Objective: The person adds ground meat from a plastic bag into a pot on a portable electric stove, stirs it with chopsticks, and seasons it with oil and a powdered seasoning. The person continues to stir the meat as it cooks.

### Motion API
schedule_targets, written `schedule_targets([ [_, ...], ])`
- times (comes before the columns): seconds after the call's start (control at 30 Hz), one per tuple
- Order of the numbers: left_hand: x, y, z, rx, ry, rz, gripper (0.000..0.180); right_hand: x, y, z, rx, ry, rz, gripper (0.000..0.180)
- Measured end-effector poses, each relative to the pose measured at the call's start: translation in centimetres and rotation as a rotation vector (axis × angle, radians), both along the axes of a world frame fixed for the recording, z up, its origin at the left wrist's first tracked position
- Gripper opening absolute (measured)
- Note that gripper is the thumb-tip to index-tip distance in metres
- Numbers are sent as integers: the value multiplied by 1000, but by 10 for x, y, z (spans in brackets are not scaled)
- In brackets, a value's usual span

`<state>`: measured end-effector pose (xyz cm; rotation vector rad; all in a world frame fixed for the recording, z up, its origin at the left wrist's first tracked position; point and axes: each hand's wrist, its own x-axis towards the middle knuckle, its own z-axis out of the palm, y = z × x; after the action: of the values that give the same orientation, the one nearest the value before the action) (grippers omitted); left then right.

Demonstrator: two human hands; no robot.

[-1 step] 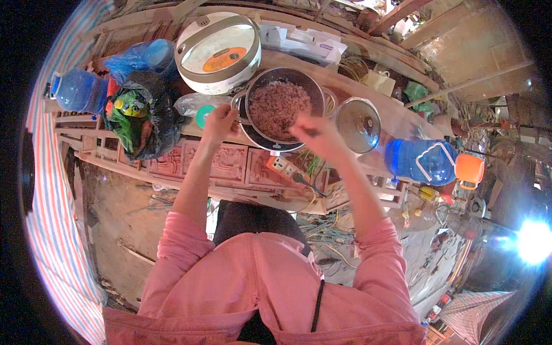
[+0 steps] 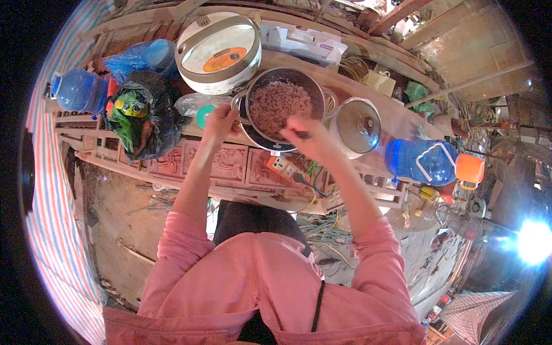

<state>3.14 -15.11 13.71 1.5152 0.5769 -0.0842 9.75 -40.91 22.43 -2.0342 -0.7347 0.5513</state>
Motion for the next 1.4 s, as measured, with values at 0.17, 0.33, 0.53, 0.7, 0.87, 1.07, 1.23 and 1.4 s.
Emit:
schedule_targets([
  [0.17,9,5,-4,183,-57,-69,26,16,19,-31,95,-225,-238,18],
  [0.33,7,6,-2,92,-35,-58,27,44,-21,-22,-80,153,-443,16],
  [0.53,7,5,-8,39,-99,-41,29,26,14,-25,36,-421,-118,19],
  [0.7,-2,8,-10,63,-67,-93,30,15,-11,-17,23,155,-175,20],
  [0.87,-11,4,3,143,-70,-79,31,31,3,-21,-37,61,-471,22],
  [1.07,-20,6,12,106,-14,-107,34,-9,17,-21,103,83,-328,16],
  [1.23,-63,13,5,75,-91,-72,35,-21,3,-23,126,-175,-287,16],
  [1.4,-141,53,0,121,-17,-22,30,-26,3,-25,-37,-232,-374,17],
])
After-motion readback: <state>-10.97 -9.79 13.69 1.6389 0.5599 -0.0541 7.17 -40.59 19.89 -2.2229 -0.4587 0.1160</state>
